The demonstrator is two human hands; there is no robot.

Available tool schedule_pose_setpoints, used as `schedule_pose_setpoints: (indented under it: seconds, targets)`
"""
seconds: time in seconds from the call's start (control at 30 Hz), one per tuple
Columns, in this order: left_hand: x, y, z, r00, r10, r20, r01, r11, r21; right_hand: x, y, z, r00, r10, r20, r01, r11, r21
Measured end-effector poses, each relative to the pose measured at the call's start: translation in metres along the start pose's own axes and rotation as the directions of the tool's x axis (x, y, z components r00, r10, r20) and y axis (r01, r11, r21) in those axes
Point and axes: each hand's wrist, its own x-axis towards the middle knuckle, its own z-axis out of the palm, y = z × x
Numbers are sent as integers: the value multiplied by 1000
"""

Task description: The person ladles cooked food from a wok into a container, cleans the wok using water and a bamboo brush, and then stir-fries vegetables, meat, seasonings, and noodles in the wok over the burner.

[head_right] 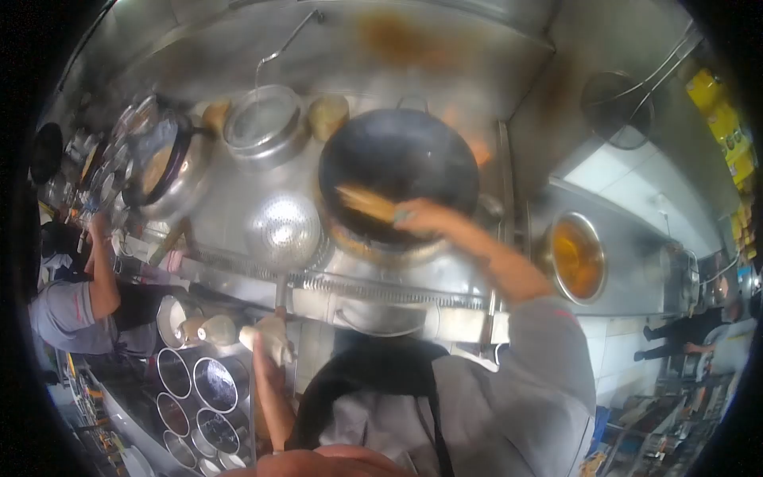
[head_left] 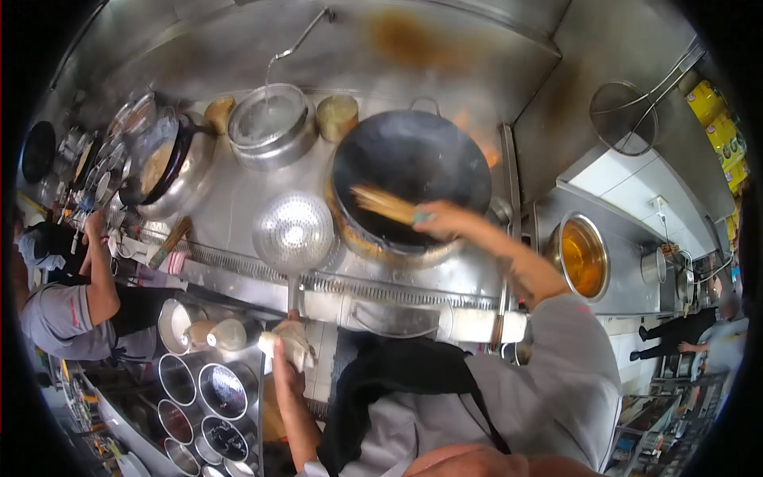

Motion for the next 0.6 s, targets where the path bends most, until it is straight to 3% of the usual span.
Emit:
schedule_pose_setpoints:
  seconds: [0.03,0.07,0.1,0.13,0.17,0.2,0.27,0.33,0.37,0.4,0.43,0.5,0.53,0.57,0.6]
  targets:
    - [-8,0,-10,999,-32,-8,32,999,-2,-1,40,-19,999,42,28,-40,998,-49]
    - [-11,3,-8,999,-25,-22,25,1000,2,-10,65,-59,985,173,-28,-172,984,35]
    - [-14,4,-9,1000,-13,-1,13,1000,2,12,109,-79,886,302,-351,-366,921,-132]
    - [-18,5,-11,1000,-5,16,5,1000,5,-9,82,-112,739,339,-582,-539,816,-209]
    - [-17,6,-9,999,7,35,-8,1000,8,-3,74,-129,617,379,-690,-564,824,-51]
    - [-15,3,-9,999,17,41,-18,1000,17,0,73,-137,548,310,-777,-366,924,111]
    - [-11,-1,-8,998,32,56,-34,998,46,44,76,-119,339,83,-937,-192,981,17]
    - [-13,9,20,998,34,45,-36,998,49,94,86,-80,527,41,-849,-105,994,-17]
    - [-11,4,21,999,25,42,-27,999,46,113,85,-60,786,99,-610,-110,994,19]
    - [-8,0,22,999,17,39,-18,999,44,106,43,-42,932,142,-334,-156,988,-14]
    - [-1,-11,9,998,30,56,-33,998,54,59,-37,-37,951,309,-11,-302,936,180]
    - [8,-21,-8,997,44,70,-48,997,59,11,-81,-20,973,200,120,-211,973,93]
    - [9,-22,-10,997,47,67,-51,997,54,2,-54,-10,989,-53,141,35,991,129]
    - [3,-14,-6,998,37,44,-38,999,37,-7,-6,-8,941,-301,153,274,946,173]
    - [-3,-9,-6,1000,22,23,-22,999,26,-26,17,-39,949,-101,300,40,979,201]
